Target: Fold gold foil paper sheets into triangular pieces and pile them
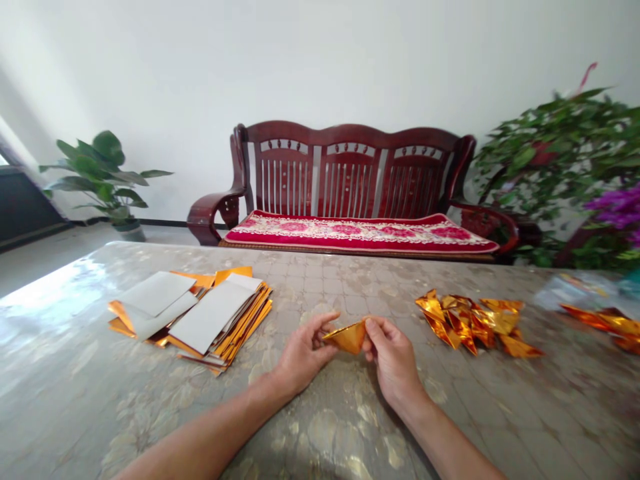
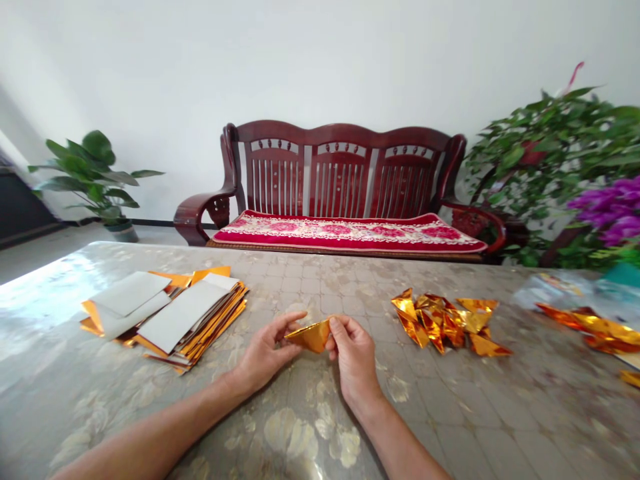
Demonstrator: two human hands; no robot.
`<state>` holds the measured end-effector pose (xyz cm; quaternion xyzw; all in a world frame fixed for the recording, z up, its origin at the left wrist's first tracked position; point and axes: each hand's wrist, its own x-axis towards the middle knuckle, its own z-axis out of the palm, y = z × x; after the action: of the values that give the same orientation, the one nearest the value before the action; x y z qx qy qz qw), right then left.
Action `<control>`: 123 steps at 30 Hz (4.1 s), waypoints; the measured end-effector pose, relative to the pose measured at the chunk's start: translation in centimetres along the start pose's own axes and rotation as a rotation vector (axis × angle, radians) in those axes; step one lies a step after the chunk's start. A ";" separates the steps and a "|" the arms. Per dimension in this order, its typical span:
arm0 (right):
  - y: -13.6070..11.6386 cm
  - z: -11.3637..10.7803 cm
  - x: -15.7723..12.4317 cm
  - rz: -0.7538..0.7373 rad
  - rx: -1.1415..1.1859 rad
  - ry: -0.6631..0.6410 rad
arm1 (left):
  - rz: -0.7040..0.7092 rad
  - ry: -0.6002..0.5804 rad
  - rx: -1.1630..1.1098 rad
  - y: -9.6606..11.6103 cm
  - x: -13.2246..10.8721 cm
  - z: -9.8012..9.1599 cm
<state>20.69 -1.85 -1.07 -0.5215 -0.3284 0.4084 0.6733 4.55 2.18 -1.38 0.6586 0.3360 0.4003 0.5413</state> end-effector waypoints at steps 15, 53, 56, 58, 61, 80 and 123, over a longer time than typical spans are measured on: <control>0.2 -0.1 -0.8 -0.187 -0.133 0.059 | -0.329 0.057 -0.417 1.0 -0.8 0.5; -0.4 -0.2 -1.6 -0.375 -0.395 -0.179 | 0.111 0.175 -0.130 0.9 -0.7 -1.3; -0.4 0.1 -1.7 -0.226 -0.338 -0.172 | 0.066 0.248 -0.205 0.4 -0.3 -1.2; -0.4 0.1 -1.7 -0.156 -0.304 -0.173 | 0.061 0.278 -0.279 0.1 0.0 -1.2; -0.2 0.1 -1.6 -0.097 -0.261 -0.162 | 0.075 0.243 -0.329 0.2 0.0 -1.3; -0.2 0.2 -1.4 0.012 -0.191 -0.165 | -0.075 0.273 -0.247 0.4 0.4 -1.3; -0.6 0.6 -1.6 -0.001 -0.149 -0.151 | 0.141 0.238 0.259 0.6 -0.1 -2.2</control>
<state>19.54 -3.07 -0.35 -0.5378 -0.4078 0.4206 0.6063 2.54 2.92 -0.59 0.6928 0.3993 0.4658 0.3790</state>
